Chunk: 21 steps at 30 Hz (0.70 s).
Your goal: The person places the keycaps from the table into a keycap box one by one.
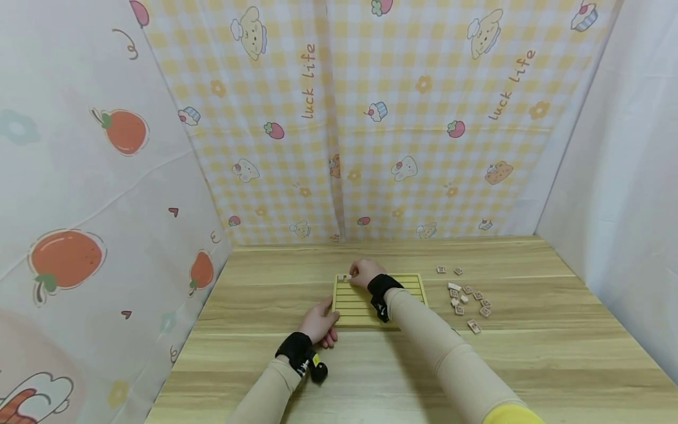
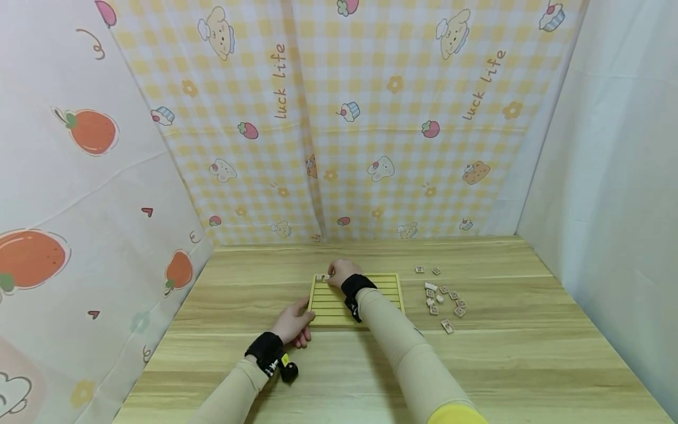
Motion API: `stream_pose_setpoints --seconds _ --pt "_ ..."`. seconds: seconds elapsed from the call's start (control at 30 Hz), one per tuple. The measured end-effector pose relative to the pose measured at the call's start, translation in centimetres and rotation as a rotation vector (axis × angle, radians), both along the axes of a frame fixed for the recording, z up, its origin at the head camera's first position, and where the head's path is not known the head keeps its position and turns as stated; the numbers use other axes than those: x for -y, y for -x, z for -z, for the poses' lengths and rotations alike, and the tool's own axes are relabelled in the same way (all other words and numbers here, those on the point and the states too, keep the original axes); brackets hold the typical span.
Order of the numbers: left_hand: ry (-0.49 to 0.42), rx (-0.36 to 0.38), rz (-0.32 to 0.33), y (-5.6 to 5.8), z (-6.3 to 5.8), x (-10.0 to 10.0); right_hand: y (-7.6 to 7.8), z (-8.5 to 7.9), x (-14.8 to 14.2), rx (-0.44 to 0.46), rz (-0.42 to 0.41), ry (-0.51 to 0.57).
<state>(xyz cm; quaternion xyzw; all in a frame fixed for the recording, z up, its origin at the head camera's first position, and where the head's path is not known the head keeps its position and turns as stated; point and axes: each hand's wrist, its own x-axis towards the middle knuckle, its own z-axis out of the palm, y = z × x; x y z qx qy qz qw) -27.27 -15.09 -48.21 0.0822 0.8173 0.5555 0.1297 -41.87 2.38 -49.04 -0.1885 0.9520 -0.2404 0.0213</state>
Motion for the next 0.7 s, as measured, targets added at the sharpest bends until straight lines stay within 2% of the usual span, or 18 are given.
stream_pose_setpoints --seconds 0.03,0.1,0.17,0.2,0.33,0.7 --pt "0.038 0.027 -0.046 0.8 1.1 -0.5 0.0 0.0 0.0 -0.002 0.0 -0.003" --pt "0.064 0.049 -0.091 1.8 2.6 -0.8 0.0 -0.1 0.0 -0.005 0.0 -0.011" --pt "0.039 0.049 -0.06 2.1 3.3 -0.2 0.1 -0.1 0.0 -0.007 -0.004 -0.017" --pt "0.018 0.045 -0.038 2.2 3.5 0.1 0.1 -0.1 0.0 -0.01 -0.006 -0.019" --pt "-0.033 0.074 -0.015 2.0 3.3 0.6 0.1 0.1 -0.2 -0.025 -0.017 -0.008" --pt "-0.021 0.071 -0.036 2.0 3.3 0.4 0.1 0.3 -0.5 -0.009 -0.024 0.021"
